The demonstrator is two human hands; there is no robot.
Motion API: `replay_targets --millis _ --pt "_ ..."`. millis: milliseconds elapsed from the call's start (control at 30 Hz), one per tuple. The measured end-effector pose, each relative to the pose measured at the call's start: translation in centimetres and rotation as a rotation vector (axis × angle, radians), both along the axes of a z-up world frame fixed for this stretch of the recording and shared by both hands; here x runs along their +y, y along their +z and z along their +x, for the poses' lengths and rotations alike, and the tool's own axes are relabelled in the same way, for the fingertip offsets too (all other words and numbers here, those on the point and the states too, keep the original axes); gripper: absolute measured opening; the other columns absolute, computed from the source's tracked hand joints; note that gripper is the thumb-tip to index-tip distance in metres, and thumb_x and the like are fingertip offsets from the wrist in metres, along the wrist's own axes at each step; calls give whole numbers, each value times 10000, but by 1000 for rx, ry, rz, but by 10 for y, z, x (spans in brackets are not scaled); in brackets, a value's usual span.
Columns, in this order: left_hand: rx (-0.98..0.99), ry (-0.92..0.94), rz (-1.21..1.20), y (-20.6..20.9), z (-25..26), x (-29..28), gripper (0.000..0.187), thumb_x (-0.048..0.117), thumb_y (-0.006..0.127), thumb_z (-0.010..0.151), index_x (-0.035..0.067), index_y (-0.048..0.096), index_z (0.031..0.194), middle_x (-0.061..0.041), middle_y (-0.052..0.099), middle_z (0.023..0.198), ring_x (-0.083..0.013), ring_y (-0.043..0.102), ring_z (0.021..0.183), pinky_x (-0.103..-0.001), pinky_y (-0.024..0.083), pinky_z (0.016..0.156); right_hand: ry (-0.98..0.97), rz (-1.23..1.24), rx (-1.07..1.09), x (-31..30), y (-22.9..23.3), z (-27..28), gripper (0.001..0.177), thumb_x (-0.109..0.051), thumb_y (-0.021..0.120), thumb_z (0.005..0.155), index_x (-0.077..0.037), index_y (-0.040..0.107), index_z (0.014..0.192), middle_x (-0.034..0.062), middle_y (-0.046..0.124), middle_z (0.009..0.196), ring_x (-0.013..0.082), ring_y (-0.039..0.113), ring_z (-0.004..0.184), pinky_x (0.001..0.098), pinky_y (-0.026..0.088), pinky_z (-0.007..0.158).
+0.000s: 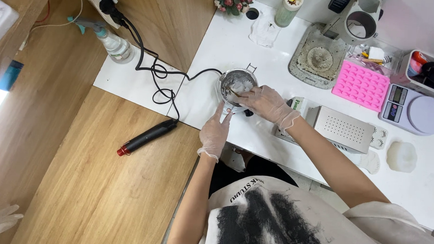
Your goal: Melman wax flakes in a metal pot using a heat gun while stirring with a wooden stick.
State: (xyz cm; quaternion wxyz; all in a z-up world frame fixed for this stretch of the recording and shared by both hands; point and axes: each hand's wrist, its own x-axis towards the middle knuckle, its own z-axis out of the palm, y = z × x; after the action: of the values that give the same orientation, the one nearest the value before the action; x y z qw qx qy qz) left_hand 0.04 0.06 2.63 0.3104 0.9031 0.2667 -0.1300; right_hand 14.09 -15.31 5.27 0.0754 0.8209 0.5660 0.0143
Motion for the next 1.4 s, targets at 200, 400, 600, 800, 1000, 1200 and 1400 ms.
replay_targets --millis 200,400,600,800,1000,1200,1400 --pt "-94 9 69 -16 1 0 632 618 479 980 400 366 1562 -160 754 937 -353 744 821 -455 605 677 -143 168 128 0 -1 2 340 -248 649 931 -313 656 1265 -112 687 1305 156 668 1044 329 559 803" --pt "-83 47 11 -10 1 0 617 609 492 978 411 399 1555 -163 760 921 -358 741 821 -464 592 708 -142 330 192 8 -12 -3 254 -263 592 965 -189 709 1178 16 742 1168 234 697 1017 393 563 795" --pt "-106 36 20 -11 -2 -1 616 607 494 983 395 404 1554 -152 758 909 -357 742 822 -461 597 698 -462 445 394 22 12 -14 253 -253 519 1074 -64 677 1129 145 738 893 314 722 838 422 577 774" --pt "-125 52 28 -18 1 0 616 608 509 972 393 407 1540 -151 756 900 -357 740 803 -468 589 686 -360 593 357 34 -14 -11 229 -223 525 1030 -67 693 1032 125 743 858 310 722 790 421 572 709" --pt "-21 25 15 -7 1 0 626 612 486 982 415 368 1565 -161 749 888 -358 733 796 -460 597 662 -465 563 302 34 14 -17 258 -213 510 1077 -68 696 973 132 731 811 301 707 708 399 579 685" --pt "39 35 -32 4 3 1 639 598 472 983 411 347 1581 -159 753 861 -341 745 771 -461 592 673 -356 603 289 34 -16 -13 247 -215 546 1051 -24 684 976 163 720 801 321 699 695 403 572 640" --pt "-90 55 -5 -18 -1 2 628 625 494 961 381 426 1535 -143 764 906 -346 742 790 -468 590 676 -483 573 319 32 -3 -13 242 -196 517 1077 -39 672 979 128 723 800 315 710 731 416 573 656"
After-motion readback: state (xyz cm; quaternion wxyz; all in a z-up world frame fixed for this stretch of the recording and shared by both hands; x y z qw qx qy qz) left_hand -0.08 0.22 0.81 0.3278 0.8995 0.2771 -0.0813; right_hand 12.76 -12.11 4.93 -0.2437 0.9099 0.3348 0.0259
